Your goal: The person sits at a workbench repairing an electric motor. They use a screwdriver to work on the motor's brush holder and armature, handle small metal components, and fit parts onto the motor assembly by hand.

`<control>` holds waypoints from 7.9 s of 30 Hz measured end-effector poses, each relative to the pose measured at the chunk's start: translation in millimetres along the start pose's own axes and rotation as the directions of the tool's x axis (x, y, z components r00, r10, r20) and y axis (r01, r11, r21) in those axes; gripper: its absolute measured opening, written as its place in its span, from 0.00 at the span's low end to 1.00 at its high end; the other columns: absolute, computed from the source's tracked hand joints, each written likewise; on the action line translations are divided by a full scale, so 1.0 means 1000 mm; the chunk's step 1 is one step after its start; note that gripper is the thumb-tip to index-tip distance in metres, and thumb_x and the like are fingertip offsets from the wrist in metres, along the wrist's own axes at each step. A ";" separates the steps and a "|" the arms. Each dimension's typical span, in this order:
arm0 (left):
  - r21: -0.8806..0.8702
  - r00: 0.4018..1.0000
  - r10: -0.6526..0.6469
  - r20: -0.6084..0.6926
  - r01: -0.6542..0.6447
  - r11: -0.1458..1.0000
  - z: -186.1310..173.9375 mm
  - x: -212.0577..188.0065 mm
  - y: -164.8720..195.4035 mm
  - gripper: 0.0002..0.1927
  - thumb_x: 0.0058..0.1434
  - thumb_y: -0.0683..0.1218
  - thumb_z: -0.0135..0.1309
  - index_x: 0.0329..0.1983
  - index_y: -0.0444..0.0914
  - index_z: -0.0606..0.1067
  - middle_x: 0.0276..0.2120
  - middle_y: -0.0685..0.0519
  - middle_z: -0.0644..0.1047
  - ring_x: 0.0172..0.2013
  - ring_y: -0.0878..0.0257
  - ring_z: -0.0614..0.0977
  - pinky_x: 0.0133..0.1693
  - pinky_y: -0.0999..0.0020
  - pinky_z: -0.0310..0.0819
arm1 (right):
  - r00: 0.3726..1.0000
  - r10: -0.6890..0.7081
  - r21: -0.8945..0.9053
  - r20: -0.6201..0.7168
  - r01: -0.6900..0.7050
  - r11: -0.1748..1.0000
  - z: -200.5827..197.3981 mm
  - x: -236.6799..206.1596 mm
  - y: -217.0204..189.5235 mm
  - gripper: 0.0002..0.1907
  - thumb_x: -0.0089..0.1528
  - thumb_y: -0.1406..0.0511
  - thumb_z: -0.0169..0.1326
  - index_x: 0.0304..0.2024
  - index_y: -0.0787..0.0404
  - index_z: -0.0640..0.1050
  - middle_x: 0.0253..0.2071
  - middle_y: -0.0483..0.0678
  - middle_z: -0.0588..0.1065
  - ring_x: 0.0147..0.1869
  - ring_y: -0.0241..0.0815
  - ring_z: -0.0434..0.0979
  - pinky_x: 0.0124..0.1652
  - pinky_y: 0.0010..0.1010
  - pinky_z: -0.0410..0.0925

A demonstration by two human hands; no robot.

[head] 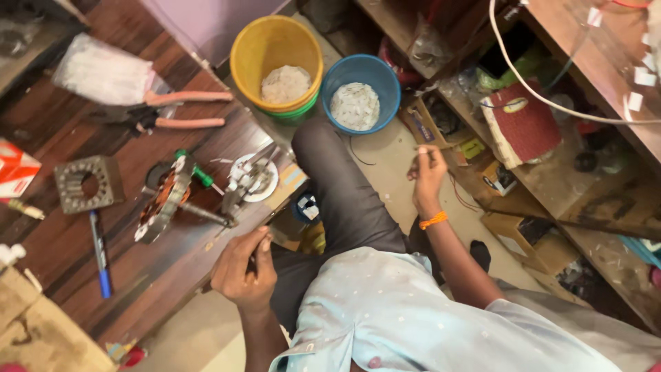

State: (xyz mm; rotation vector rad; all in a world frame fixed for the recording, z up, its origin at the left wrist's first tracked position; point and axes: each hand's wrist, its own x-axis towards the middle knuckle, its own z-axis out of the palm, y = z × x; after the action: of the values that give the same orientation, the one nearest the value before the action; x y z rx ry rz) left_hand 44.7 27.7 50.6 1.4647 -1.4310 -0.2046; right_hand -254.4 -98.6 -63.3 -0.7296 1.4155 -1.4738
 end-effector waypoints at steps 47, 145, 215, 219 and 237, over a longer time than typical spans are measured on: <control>0.439 0.403 -0.533 0.744 0.307 0.844 0.044 -0.113 -0.059 0.13 0.53 0.52 0.64 0.43 0.49 0.81 0.46 0.51 0.80 0.53 0.49 0.77 0.51 0.51 0.72 | 0.958 -0.045 -0.060 0.283 0.064 0.996 -0.028 0.008 0.028 0.20 0.79 0.55 0.43 0.41 0.63 0.71 0.27 0.42 0.64 0.26 0.30 0.60 0.26 0.24 0.57; -0.343 0.832 -0.114 -0.542 -0.096 0.934 -0.007 -0.030 -0.063 0.16 0.81 0.48 0.37 0.37 0.36 0.60 0.15 0.59 0.53 0.12 0.68 0.54 0.19 0.73 0.48 | 0.589 -0.319 0.552 -0.742 0.808 0.207 -0.300 -0.026 -0.137 0.29 0.57 0.53 0.60 0.54 0.61 0.72 0.52 0.57 0.74 0.61 0.58 0.76 0.69 0.54 0.67; -0.039 0.986 -0.158 0.053 0.160 0.986 0.015 0.048 -0.045 0.27 0.64 0.41 0.66 0.65 0.41 0.72 0.58 0.50 0.79 0.59 0.52 0.80 0.63 0.60 0.75 | 0.508 0.414 -0.330 0.755 -0.252 0.910 0.155 -0.033 -0.044 0.07 0.69 0.69 0.55 0.35 0.66 0.75 0.25 0.48 0.75 0.22 0.38 0.75 0.22 0.27 0.68; -0.093 0.987 -0.151 0.051 0.155 0.984 0.014 0.046 -0.051 0.25 0.63 0.41 0.66 0.63 0.40 0.73 0.58 0.49 0.79 0.59 0.53 0.81 0.63 0.59 0.75 | 0.418 0.543 -0.430 0.728 -0.338 0.837 0.158 -0.018 -0.047 0.10 0.70 0.66 0.56 0.34 0.64 0.75 0.22 0.47 0.73 0.19 0.37 0.72 0.20 0.26 0.66; 0.017 0.979 -0.190 0.079 0.189 0.982 -0.005 0.059 -0.016 0.33 0.61 0.43 0.61 0.70 0.43 0.66 0.67 0.49 0.68 0.59 0.49 0.78 0.53 0.59 0.79 | 0.474 0.360 -0.226 0.804 -0.318 0.921 0.131 0.033 -0.065 0.09 0.79 0.61 0.50 0.49 0.59 0.72 0.34 0.48 0.72 0.31 0.40 0.72 0.32 0.29 0.68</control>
State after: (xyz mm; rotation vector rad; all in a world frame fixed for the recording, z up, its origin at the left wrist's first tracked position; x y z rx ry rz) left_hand 74.6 -21.5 71.2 1.6169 -1.3569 -0.3802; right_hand -164.2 -189.2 14.5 -0.9403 0.7464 -0.5807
